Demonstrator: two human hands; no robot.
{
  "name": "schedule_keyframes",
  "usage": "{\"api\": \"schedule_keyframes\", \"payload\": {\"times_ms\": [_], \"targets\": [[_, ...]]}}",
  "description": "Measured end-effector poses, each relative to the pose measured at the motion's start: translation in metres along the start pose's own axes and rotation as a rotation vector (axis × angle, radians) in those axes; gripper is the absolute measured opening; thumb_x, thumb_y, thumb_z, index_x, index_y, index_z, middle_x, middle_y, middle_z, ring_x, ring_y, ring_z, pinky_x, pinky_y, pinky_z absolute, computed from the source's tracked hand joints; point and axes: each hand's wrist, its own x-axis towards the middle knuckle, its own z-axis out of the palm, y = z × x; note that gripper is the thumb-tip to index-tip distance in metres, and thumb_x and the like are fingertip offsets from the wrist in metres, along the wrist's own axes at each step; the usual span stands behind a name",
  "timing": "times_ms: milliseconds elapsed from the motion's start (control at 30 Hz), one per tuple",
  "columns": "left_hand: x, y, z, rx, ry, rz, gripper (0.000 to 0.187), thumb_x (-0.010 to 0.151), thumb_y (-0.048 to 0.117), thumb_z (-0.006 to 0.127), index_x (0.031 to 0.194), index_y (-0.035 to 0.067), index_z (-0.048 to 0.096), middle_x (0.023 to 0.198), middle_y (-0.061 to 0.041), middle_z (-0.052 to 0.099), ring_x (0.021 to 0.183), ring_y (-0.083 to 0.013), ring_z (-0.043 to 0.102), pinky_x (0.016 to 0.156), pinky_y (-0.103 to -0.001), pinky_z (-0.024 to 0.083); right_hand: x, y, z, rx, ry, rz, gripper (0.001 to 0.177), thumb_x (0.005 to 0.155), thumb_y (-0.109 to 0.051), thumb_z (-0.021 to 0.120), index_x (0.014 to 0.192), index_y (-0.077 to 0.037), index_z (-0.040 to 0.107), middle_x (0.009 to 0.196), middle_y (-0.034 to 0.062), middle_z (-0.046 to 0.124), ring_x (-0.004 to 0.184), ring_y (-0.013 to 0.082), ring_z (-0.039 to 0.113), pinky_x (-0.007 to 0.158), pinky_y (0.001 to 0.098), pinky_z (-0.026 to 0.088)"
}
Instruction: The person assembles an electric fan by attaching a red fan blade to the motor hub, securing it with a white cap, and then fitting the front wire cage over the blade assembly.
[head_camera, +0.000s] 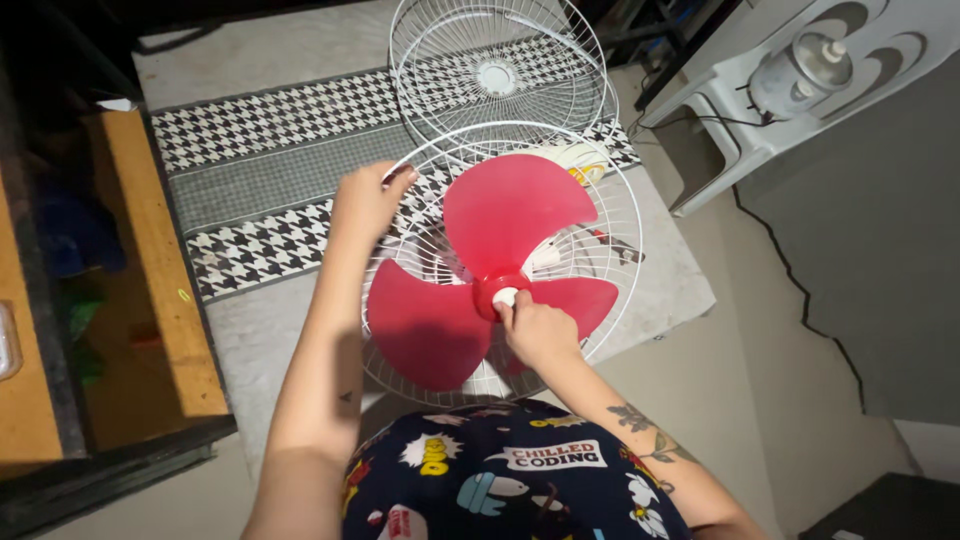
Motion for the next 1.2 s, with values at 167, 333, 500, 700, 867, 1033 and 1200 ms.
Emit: {"api": "schedule_keyframes", "payload": {"times_ms": [167, 333, 500, 700, 867, 1033, 1200], "targets": [[0.001, -0.01, 0.012, 0.022, -0.019, -0.006, 0.028, 0.095, 0.036, 0.069, 0.098, 0.01, 0.077, 0.079, -0.018, 0.071, 0.081, -0.0407, 0.07, 0.075, -0.049, 0.051, -0.001, -0.006, 0.028, -0.18, 0.142, -0.037, 0.035, 0.102, -0.036, 0.051, 0.091, -0.003, 0.054, 0.064, 0.0153, 0.068, 0.054, 0.0309, 0.07, 0.047, 0.0427, 0.054], [-0.004, 0.002, 0.011, 0.013, -0.009, -0.044, 0.029, 0.099, 0.031, 0.064, 0.09, 0.007, 0.076, 0.075, -0.014, 0.072, 0.073, -0.0365, 0.071, 0.069, -0.048, 0.051, -0.003, 0.002, 0.044, -0.422, 0.17, -0.097, 0.022, 0.099, -0.025, 0.051, 0.088, -0.006, 0.053, 0.066, 0.0091, 0.066, 0.052, 0.0215, 0.07, 0.04, 0.0347, 0.053], [-0.008, 0.01, 0.007, -0.007, -0.012, -0.057, 0.027, 0.1, 0.031, 0.063, 0.093, 0.007, 0.075, 0.076, -0.012, 0.073, 0.07, -0.0345, 0.072, 0.066, -0.046, 0.054, -0.002, 0.012, 0.051, -0.658, 0.229, -0.217, 0.02, 0.094, -0.025, 0.054, 0.087, -0.006, 0.055, 0.064, 0.0045, 0.06, 0.051, 0.0174, 0.065, 0.039, 0.031, 0.05], [-0.006, 0.008, 0.008, 0.033, 0.023, 0.044, 0.036, 0.102, 0.036, 0.065, 0.089, 0.003, 0.075, 0.076, -0.017, 0.072, 0.075, -0.0394, 0.071, 0.069, -0.05, 0.053, 0.002, 0.019, 0.056, -1.047, 0.301, -0.366, 0.016, 0.087, -0.016, 0.058, 0.096, -0.003, 0.059, 0.067, 0.0027, 0.055, 0.055, 0.012, 0.059, 0.044, 0.0258, 0.043], [-0.003, 0.005, 0.007, 0.041, 0.027, 0.033, 0.041, 0.101, 0.043, 0.065, 0.091, 0.006, 0.078, 0.075, -0.021, 0.07, 0.075, -0.0435, 0.068, 0.07, -0.052, 0.052, 0.004, 0.018, 0.039, -0.729, 0.303, -0.366, 0.019, 0.088, -0.017, 0.055, 0.098, -0.001, 0.058, 0.068, 0.0079, 0.06, 0.052, 0.0191, 0.064, 0.039, 0.0313, 0.046], [-0.002, 0.002, 0.009, 0.132, 0.034, -0.027, 0.036, 0.098, 0.045, 0.067, 0.112, 0.013, 0.076, 0.096, -0.017, 0.077, 0.088, -0.0373, 0.072, 0.079, -0.047, 0.055, -0.004, 0.012, 0.008, -0.048, 0.113, -0.153, 0.037, 0.096, -0.04, 0.055, 0.108, -0.005, 0.055, 0.082, 0.0173, 0.071, 0.057, 0.0379, 0.069, 0.046, 0.0474, 0.052], [-0.023, 0.004, 0.023, 0.47, 0.307, 0.279, 0.075, 0.092, 0.05, 0.07, 0.155, 0.02, 0.042, 0.145, -0.014, 0.053, 0.129, -0.0379, 0.053, 0.097, -0.059, 0.044, -0.011, 0.002, 0.0, 0.075, 0.106, 0.003, 0.044, 0.099, -0.052, 0.055, 0.104, -0.008, 0.057, 0.079, 0.0168, 0.073, 0.064, 0.0407, 0.07, 0.055, 0.0531, 0.054]]}}
